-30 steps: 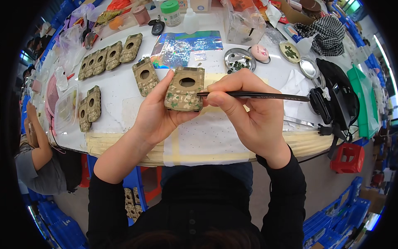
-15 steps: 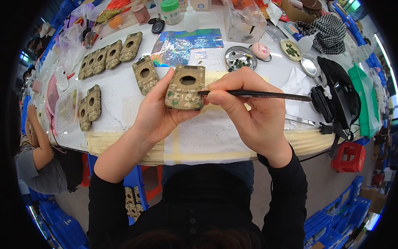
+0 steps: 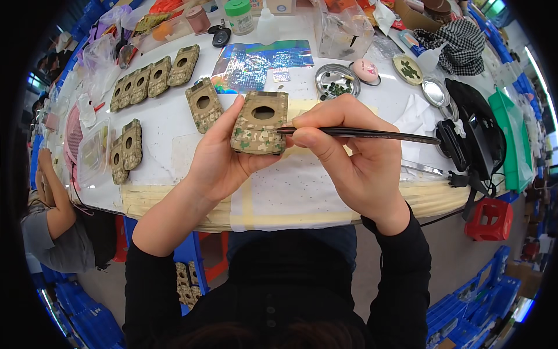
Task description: Applying camouflage paint details to plastic model tank hulls using a brush.
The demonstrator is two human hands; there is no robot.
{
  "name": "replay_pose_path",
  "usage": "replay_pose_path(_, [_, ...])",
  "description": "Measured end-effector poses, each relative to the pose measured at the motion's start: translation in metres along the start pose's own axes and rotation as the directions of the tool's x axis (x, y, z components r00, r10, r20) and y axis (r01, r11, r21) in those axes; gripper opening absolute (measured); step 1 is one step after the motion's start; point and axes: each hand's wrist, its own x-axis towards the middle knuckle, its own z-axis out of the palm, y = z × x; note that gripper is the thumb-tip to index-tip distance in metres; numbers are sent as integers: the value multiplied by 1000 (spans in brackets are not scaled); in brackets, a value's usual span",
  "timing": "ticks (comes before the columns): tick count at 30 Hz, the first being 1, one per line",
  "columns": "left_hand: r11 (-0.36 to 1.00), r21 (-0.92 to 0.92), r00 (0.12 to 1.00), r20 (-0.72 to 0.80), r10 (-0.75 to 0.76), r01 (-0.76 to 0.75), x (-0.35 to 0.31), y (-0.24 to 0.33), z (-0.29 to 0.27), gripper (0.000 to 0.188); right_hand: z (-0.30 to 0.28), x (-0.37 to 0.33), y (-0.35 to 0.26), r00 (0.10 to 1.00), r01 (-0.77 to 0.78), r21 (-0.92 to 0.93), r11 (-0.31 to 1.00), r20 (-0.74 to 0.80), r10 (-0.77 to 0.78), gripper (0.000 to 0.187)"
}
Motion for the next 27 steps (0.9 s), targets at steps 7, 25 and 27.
replay_pose_path(7, [1000, 4, 1000, -2, -3, 3, 1, 0, -1, 50, -1, 0, 0, 1000, -2, 2, 1000, 8, 2, 10])
replay_pose_path(25, [1000, -20, 993, -114, 5, -7, 1, -1, 6, 55, -14, -1, -5, 991, 103, 76, 992, -93, -96, 15])
replay_pose_path(27, [1000, -10, 992, -126, 11, -13, 1, -1, 6, 56, -21, -2, -6, 992, 74, -6, 997, -102, -74, 14])
